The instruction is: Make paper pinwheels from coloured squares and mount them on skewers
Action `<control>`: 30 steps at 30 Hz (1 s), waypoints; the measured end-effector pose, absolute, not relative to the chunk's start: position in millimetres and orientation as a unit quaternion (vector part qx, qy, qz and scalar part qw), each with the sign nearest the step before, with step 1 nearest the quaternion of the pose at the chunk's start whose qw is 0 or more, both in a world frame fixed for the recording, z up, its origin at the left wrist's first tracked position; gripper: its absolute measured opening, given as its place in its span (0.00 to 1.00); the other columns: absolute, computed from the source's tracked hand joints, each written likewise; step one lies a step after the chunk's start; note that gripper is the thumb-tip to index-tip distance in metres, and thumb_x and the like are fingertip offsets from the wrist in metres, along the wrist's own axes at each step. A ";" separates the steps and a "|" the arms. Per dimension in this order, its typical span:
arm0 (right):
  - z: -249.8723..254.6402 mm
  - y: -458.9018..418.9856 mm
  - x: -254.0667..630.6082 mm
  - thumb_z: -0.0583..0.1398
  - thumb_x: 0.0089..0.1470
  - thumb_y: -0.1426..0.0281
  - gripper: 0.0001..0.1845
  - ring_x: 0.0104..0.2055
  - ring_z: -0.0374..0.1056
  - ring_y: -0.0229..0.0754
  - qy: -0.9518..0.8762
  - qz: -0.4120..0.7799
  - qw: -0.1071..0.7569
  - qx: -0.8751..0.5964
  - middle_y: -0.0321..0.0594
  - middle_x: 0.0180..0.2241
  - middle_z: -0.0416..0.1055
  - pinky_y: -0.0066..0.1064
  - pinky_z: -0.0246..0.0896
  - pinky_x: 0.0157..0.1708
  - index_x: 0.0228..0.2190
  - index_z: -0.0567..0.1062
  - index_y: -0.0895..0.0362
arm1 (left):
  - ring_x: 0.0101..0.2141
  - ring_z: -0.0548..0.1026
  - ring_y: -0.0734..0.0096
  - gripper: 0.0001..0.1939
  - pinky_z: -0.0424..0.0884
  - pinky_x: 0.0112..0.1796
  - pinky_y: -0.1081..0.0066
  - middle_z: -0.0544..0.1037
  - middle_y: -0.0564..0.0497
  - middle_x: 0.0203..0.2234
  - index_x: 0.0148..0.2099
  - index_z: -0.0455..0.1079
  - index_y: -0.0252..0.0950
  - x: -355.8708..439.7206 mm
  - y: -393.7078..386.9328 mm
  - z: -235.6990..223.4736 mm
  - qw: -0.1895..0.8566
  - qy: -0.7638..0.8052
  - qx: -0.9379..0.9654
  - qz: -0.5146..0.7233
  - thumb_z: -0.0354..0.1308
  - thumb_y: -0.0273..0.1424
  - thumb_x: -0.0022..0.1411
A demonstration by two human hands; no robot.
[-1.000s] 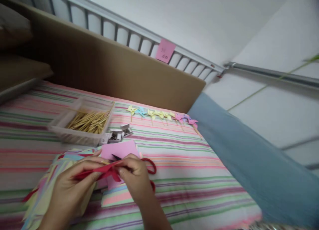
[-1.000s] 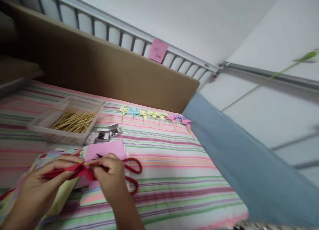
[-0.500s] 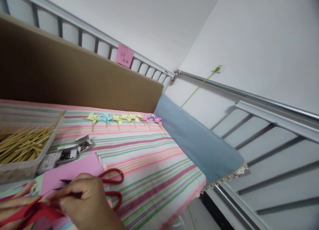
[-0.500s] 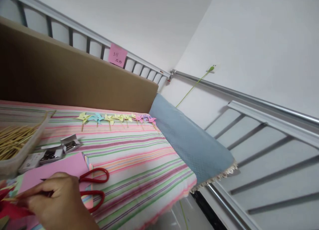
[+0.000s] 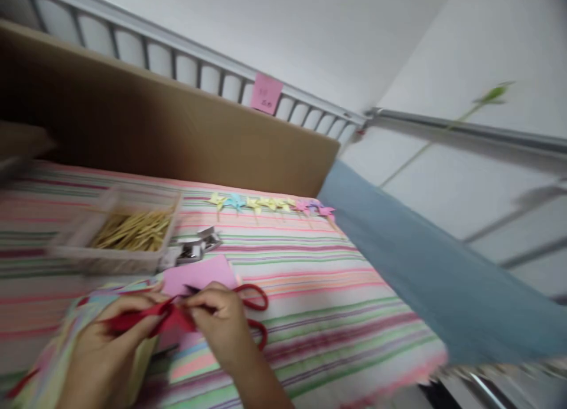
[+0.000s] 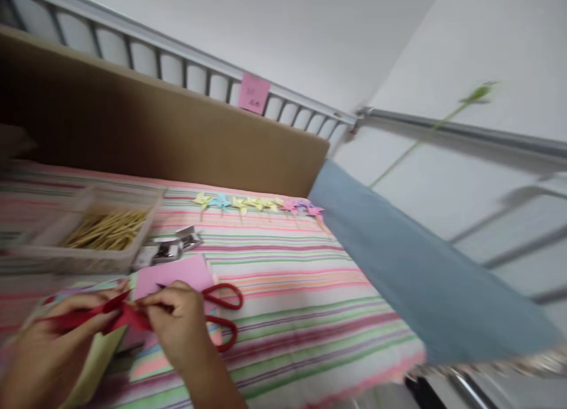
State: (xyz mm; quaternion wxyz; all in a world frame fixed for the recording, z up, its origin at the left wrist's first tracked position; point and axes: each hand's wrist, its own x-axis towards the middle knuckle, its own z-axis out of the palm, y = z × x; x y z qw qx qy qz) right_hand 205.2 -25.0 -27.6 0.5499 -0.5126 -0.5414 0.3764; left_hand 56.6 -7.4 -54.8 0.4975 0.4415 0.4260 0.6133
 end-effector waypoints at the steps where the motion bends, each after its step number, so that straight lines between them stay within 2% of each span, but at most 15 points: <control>1: -25.4 -24.6 206.0 0.61 0.42 0.79 0.12 0.28 0.67 0.37 -0.545 0.383 0.545 -0.509 0.36 0.23 0.71 0.25 0.61 0.29 0.25 0.81 0.53 | 0.33 0.75 0.67 0.08 0.70 0.32 0.74 0.77 0.55 0.25 0.26 0.71 0.38 56.0 -8.8 -51.9 0.524 0.419 0.420 0.611 0.68 0.27 0.42; 6: -19.2 -25.0 206.6 0.59 0.43 0.79 0.12 0.26 0.65 0.36 -0.548 0.406 0.526 -0.508 0.36 0.23 0.68 0.25 0.60 0.27 0.25 0.81 0.54 | 0.39 0.74 0.67 0.08 0.69 0.38 0.72 0.78 0.53 0.28 0.26 0.69 0.38 63.2 -10.8 -38.9 0.577 0.403 0.355 0.615 0.67 0.26 0.43; 14: -19.3 -24.7 205.9 0.59 0.44 0.77 0.10 0.25 0.63 0.35 -0.551 0.403 0.515 -0.519 0.35 0.23 0.67 0.25 0.58 0.27 0.24 0.80 0.54 | 0.32 0.74 0.69 0.14 0.68 0.33 0.72 0.76 0.54 0.27 0.30 0.68 0.36 63.6 -10.6 -37.0 0.606 0.415 0.307 0.605 0.69 0.26 0.40; 19: -28.4 -22.9 219.0 0.59 0.43 0.76 0.08 0.23 0.62 0.35 -0.535 0.478 0.430 -0.548 0.34 0.22 0.68 0.25 0.56 0.24 0.26 0.79 0.57 | 0.27 0.73 0.75 0.13 0.67 0.30 0.75 0.76 0.54 0.26 0.34 0.70 0.34 57.2 -3.4 -34.8 0.605 0.434 0.289 0.601 0.68 0.29 0.44; 22: -36.6 -22.3 224.0 0.60 0.42 0.74 0.04 0.22 0.63 0.35 -0.517 0.503 0.396 -0.568 0.33 0.20 0.68 0.26 0.58 0.24 0.23 0.76 0.59 | 0.28 0.73 0.74 0.13 0.67 0.31 0.74 0.78 0.52 0.27 0.35 0.72 0.32 53.1 -1.6 -32.4 0.625 0.431 0.285 0.585 0.67 0.29 0.45; 26: -42.3 -21.0 220.5 0.61 0.41 0.72 0.03 0.20 0.63 0.34 -0.472 0.535 0.399 -0.576 0.32 0.18 0.68 0.25 0.59 0.21 0.23 0.74 0.59 | 0.32 0.75 0.70 0.16 0.68 0.36 0.71 0.79 0.49 0.32 0.38 0.73 0.32 51.7 -1.8 -29.5 0.647 0.423 0.286 0.566 0.67 0.30 0.45; 30: -42.7 -19.3 215.7 0.64 0.40 0.66 0.10 0.17 0.60 0.32 -0.407 0.548 0.437 -0.585 0.31 0.15 0.66 0.23 0.57 0.18 0.22 0.73 0.60 | 0.37 0.76 0.67 0.23 0.69 0.40 0.69 0.78 0.47 0.38 0.45 0.69 0.36 51.2 -0.7 -31.3 0.612 0.430 0.297 0.593 0.67 0.32 0.45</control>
